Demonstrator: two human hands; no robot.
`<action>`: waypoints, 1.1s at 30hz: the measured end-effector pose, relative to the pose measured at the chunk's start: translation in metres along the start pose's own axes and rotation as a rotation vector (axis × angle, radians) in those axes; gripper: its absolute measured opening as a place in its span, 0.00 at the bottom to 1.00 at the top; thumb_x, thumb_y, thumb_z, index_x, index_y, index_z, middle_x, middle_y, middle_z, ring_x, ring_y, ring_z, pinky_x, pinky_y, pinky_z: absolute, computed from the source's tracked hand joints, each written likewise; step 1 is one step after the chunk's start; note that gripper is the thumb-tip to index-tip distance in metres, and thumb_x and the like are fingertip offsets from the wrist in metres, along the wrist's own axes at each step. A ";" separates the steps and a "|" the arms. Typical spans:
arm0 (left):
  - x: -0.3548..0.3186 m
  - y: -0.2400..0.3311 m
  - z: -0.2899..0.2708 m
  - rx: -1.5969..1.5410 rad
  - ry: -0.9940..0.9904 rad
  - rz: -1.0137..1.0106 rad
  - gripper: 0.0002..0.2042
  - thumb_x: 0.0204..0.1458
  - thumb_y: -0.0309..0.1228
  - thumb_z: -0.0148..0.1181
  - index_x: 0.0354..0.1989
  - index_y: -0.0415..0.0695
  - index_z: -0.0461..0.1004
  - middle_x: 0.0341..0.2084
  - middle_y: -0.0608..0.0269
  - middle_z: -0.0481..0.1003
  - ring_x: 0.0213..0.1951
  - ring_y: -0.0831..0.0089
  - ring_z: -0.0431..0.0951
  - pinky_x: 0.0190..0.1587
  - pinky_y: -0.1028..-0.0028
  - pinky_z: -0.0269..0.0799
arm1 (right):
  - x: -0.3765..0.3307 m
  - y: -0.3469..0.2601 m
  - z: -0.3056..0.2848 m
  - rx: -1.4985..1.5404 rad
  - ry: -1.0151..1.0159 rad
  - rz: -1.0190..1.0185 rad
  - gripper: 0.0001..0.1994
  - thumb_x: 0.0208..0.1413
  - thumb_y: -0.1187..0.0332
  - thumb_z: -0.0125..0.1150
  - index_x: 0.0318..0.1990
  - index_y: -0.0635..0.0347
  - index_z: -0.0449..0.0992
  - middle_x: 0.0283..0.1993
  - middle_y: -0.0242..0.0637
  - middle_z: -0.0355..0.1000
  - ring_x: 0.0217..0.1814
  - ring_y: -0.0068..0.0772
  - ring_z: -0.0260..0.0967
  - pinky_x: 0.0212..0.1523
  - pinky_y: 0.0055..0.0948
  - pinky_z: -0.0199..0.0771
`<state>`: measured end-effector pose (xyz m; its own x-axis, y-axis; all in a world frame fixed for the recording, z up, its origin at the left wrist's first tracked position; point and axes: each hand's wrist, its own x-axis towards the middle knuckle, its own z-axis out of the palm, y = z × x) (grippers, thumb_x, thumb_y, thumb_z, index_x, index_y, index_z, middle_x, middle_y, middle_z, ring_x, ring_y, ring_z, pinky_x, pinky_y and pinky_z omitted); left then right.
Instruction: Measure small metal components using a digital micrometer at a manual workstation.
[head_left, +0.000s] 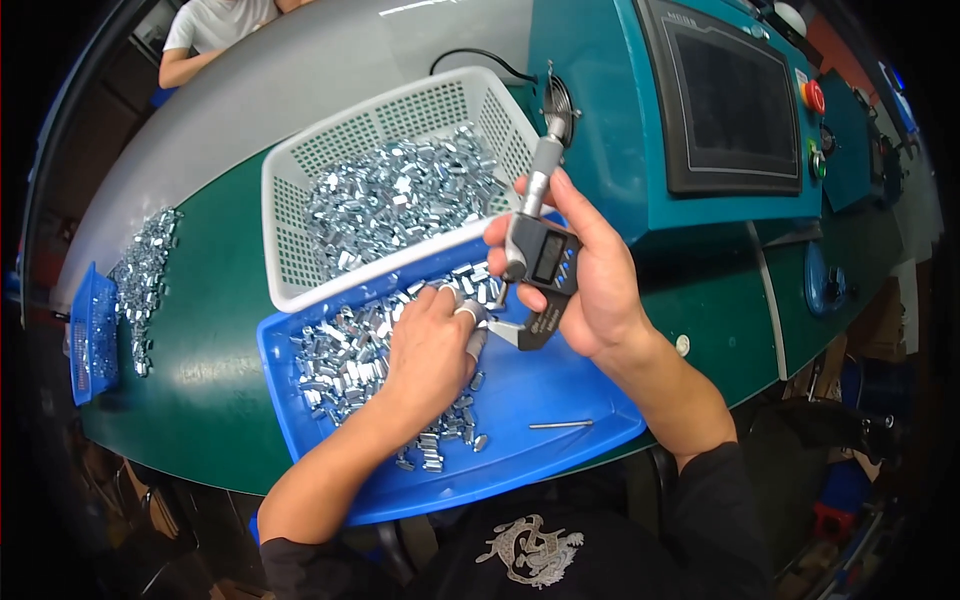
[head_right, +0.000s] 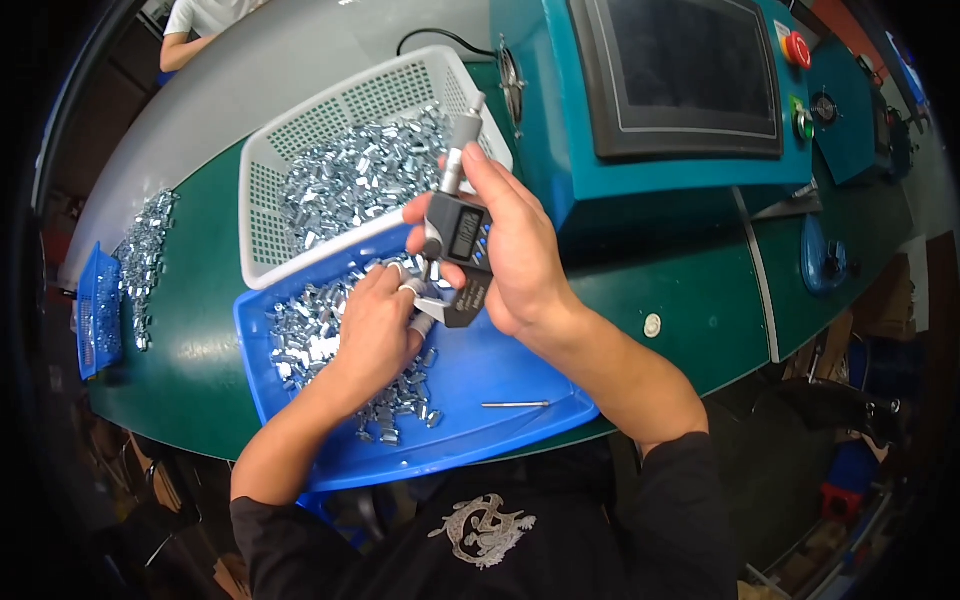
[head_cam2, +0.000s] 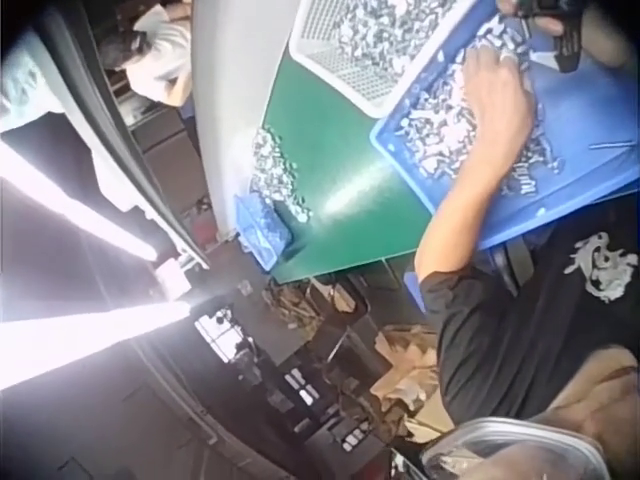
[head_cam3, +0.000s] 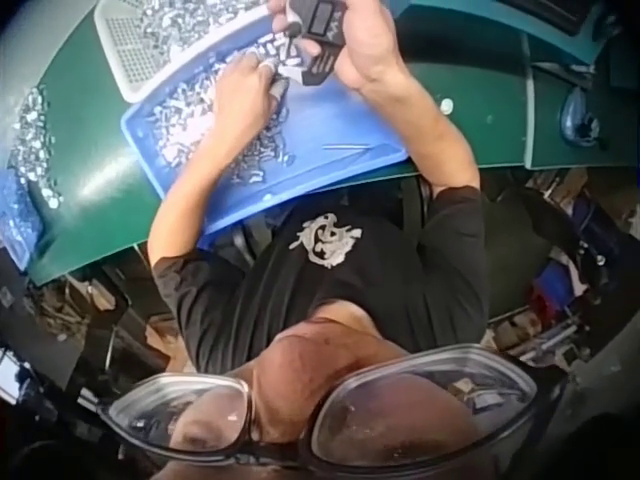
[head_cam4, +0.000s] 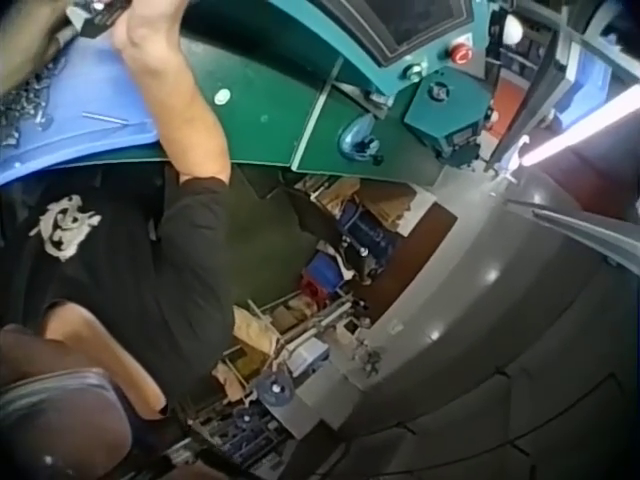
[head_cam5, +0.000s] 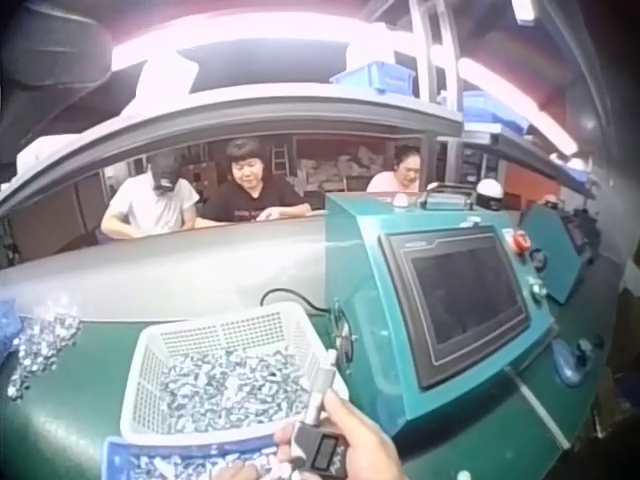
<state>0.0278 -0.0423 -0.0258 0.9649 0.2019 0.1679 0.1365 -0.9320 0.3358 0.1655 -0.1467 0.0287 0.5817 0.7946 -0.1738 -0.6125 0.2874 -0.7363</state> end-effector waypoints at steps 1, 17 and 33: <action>0.000 -0.001 -0.003 -0.041 0.024 0.011 0.06 0.41 0.27 0.61 0.28 0.39 0.74 0.27 0.55 0.68 0.36 0.59 0.69 0.38 0.62 0.66 | 0.000 0.000 0.001 0.003 -0.024 -0.008 0.19 0.64 0.52 0.39 0.50 0.57 0.63 0.34 0.44 0.72 0.29 0.30 0.73 0.14 0.19 0.64; -0.008 0.007 -0.033 -1.390 -0.008 -0.416 0.10 0.53 0.24 0.58 0.44 0.40 0.74 0.36 0.68 0.75 0.39 0.82 0.73 0.45 0.79 0.70 | -0.005 0.003 -0.002 -0.020 0.031 0.046 0.19 0.64 0.52 0.39 0.52 0.56 0.62 0.32 0.42 0.72 0.28 0.28 0.72 0.13 0.19 0.62; -0.007 0.007 -0.039 -1.505 -0.099 -0.443 0.10 0.54 0.23 0.56 0.45 0.37 0.73 0.39 0.58 0.76 0.42 0.71 0.77 0.42 0.73 0.78 | -0.006 0.004 -0.003 -0.004 -0.047 0.064 0.24 0.65 0.50 0.33 0.56 0.60 0.62 0.34 0.42 0.71 0.31 0.25 0.72 0.14 0.17 0.64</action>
<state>0.0137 -0.0387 0.0112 0.9288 0.2912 -0.2293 0.1201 0.3490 0.9294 0.1609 -0.1520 0.0246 0.5159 0.8354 -0.1898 -0.6451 0.2330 -0.7277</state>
